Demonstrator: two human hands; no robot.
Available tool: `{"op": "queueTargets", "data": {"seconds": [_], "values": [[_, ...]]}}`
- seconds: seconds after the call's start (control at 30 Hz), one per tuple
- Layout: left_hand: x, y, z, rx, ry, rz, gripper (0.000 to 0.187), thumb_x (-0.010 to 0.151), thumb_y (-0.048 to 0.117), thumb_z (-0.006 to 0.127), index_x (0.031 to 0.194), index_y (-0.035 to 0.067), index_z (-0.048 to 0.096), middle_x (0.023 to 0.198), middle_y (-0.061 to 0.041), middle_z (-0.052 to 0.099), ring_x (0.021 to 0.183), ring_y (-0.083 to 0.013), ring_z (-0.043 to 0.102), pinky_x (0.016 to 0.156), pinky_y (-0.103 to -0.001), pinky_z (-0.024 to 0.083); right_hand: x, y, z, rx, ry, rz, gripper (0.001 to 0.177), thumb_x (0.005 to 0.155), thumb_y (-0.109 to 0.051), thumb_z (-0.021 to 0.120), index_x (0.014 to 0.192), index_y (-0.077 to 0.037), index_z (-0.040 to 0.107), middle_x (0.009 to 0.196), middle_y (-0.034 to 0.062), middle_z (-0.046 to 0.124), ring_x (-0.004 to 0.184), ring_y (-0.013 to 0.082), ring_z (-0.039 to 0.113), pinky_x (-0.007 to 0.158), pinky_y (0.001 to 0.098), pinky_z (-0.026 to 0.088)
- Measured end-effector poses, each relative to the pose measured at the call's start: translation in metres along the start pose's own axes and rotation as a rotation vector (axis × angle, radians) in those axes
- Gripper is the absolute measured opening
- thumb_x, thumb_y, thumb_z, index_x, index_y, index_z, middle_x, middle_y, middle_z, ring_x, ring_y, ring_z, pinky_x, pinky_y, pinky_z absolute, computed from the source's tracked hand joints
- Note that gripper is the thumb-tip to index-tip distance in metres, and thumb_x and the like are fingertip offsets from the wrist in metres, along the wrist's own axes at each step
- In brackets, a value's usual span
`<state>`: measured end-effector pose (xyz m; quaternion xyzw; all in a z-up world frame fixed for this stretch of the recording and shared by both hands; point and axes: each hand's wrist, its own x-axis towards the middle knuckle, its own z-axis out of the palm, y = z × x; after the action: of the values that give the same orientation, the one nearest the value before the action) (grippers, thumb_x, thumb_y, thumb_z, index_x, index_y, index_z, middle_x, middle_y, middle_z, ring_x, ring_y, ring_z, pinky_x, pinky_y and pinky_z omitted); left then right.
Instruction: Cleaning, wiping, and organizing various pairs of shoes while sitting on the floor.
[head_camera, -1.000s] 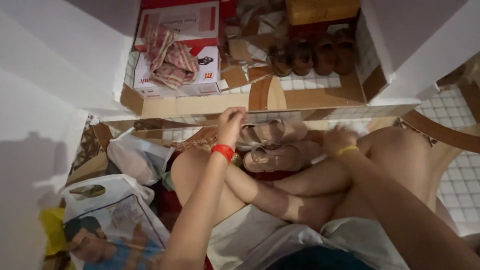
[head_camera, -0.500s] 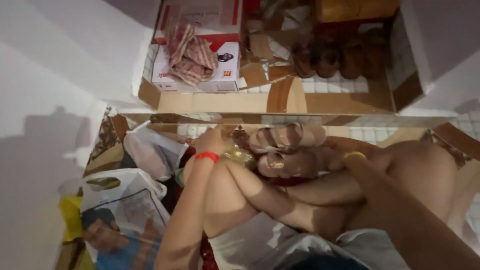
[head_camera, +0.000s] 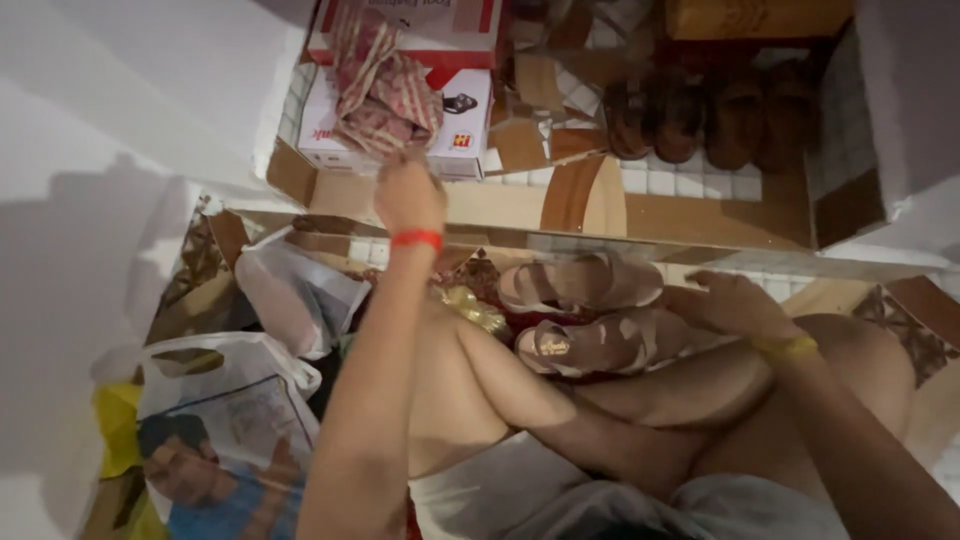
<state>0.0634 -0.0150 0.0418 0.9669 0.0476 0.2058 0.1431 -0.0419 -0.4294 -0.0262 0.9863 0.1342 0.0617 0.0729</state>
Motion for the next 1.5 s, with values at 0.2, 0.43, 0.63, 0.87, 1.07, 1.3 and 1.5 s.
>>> {"op": "queueTargets", "data": {"seconds": [0.2,0.43,0.63,0.87,1.07,1.3,1.5], "values": [[-0.019,-0.078,0.066,0.307,-0.755,-0.061,0.032,0.089,0.024,0.065,0.113,0.008,0.077,0.124,-0.023,0.07,0.118,-0.0377,0.068,0.101,-0.048,0.054,0.003,0.008,-0.037,0.899,-0.124,0.186,0.038,0.088,-0.014,0.068,0.124,-0.003,0.07,0.105,0.0213,0.077,0.097,0.0307,0.076,0.082,0.0406,0.058],[-0.072,-0.169,0.086,-0.249,-1.336,-0.543,0.057,0.092,0.047,0.053,0.146,0.027,0.048,0.14,-0.001,0.064,0.128,-0.026,0.055,0.106,-0.05,0.043,-0.008,-0.001,-0.018,1.015,-0.224,0.143,0.036,0.092,-0.017,0.069,0.125,-0.004,0.07,0.1,0.0162,0.078,0.086,0.0255,0.078,0.076,0.0365,0.059],[-0.143,-0.245,0.093,-0.15,-1.17,-0.419,0.05,0.095,0.039,0.049,0.143,0.025,0.049,0.14,-0.003,0.06,0.124,-0.0269,0.055,0.099,-0.055,0.045,0.0,-0.004,-0.018,1.16,-0.312,0.277,0.034,0.098,-0.02,0.067,0.128,-0.004,0.072,0.095,0.0142,0.078,0.072,0.0188,0.068,0.06,0.0339,0.049],[-0.204,-0.187,0.062,0.227,-0.755,-0.232,0.039,0.099,0.03,0.045,0.132,0.017,0.061,0.135,-0.014,0.06,0.118,-0.0344,0.061,0.089,-0.062,0.049,0.013,-0.027,-0.007,1.301,-0.251,0.177,0.034,0.098,-0.02,0.065,0.126,-0.002,0.07,0.103,0.0057,0.075,0.087,0.0126,0.068,0.067,0.0279,0.055],[-0.098,-0.134,-0.051,-0.041,0.052,0.061,0.033,0.075,0.024,0.074,0.101,0.004,0.077,0.109,-0.027,0.073,0.091,-0.0406,0.069,0.075,-0.048,0.055,0.022,-0.039,-0.012,1.4,-0.221,0.115,0.033,0.101,-0.019,0.064,0.127,0.0,0.07,0.11,0.0096,0.075,0.102,0.0162,0.069,0.084,0.0324,0.056],[-0.053,-0.005,-0.047,-1.308,-0.461,-0.196,0.041,0.096,0.035,0.07,0.121,0.002,0.068,0.113,-0.005,0.074,0.099,-0.0147,0.069,0.086,-0.031,0.056,0.02,-0.085,-0.121,1.694,-0.203,0.158,0.051,0.096,-0.022,0.066,0.142,-0.003,0.055,0.134,0.0122,0.067,0.125,0.023,0.063,0.106,0.0383,0.05],[-0.095,0.133,-0.067,-0.867,-0.329,0.005,0.041,0.101,0.035,0.061,0.124,0.001,0.068,0.108,-0.02,0.075,0.098,-0.0331,0.072,0.085,-0.039,0.055,0.015,-0.096,-0.155,1.925,-0.237,0.141,0.071,0.094,-0.025,0.065,0.156,-0.006,0.034,0.152,0.0087,0.049,0.138,0.0246,0.05,0.113,0.0432,0.041]]}}
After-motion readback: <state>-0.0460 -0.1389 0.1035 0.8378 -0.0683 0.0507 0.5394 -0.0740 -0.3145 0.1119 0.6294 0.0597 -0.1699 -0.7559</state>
